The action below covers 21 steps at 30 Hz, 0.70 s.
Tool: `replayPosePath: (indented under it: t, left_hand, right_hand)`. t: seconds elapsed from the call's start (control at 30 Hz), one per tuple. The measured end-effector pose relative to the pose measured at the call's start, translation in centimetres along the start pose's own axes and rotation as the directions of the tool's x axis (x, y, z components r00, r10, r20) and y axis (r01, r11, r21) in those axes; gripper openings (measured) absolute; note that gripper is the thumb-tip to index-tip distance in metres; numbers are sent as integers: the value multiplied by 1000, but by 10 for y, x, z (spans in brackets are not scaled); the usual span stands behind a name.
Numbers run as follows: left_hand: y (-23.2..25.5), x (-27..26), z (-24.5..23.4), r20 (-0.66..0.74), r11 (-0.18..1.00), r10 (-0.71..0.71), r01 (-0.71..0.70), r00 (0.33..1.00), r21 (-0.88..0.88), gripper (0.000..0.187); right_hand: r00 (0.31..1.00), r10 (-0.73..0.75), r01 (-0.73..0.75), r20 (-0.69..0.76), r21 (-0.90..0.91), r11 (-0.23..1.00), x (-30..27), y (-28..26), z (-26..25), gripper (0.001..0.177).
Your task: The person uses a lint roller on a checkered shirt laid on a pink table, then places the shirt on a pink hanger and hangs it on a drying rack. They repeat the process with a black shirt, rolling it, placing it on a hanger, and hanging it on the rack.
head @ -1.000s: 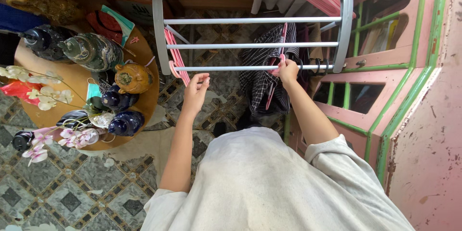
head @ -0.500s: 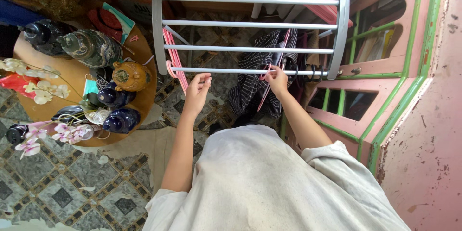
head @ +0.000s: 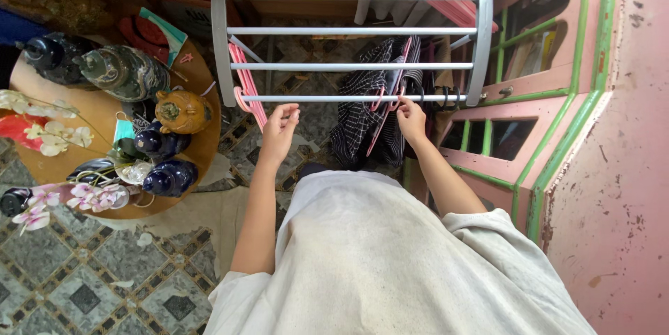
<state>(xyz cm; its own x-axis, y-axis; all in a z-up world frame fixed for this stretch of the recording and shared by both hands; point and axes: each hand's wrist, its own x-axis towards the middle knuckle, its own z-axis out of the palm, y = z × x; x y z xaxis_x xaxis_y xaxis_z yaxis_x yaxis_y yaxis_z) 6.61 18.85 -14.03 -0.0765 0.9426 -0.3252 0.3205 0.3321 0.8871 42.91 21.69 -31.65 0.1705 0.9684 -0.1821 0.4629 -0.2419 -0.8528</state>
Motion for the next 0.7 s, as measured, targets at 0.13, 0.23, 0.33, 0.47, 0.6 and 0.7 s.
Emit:
replayPosePath:
  t: [0.13, 0.23, 0.33, 0.47, 0.6, 0.7]
  left_hand:
    - [-6, 3, 3, 3, 1000, 4, -4, 1000, 13, 32]
    - [-7, 7, 7, 36, 1000, 21, -21, 999, 13, 33]
    - [-3, 9, 8, 72, 999, 34, -36, 997, 21, 33]
    - [4, 6, -1, 99, 997, 55, -61, 994, 51, 33]
    - [4, -1, -11, 138, 994, 86, -94, 987, 55, 31]
    - [-1, -7, -19, 190, 986, 97, -120, 977, 112, 30]
  right_hand:
    - [999, 49, -49, 4, 77, 996, -14, 9, -10, 29]
    - [993, 115, -109, -18, 200, 974, -32, 15, -14, 28]
    - [968, 238, -201, -81, 318, 927, -50, 15, -14, 27]
    - [931, 214, -145, -295, 239, 960, -79, 9, -10, 27]
    - [908, 112, -41, -403, 182, 982, -94, -6, -7, 29]
    - [888, 121, -33, -444, 200, 979, -104, -25, -6, 27]
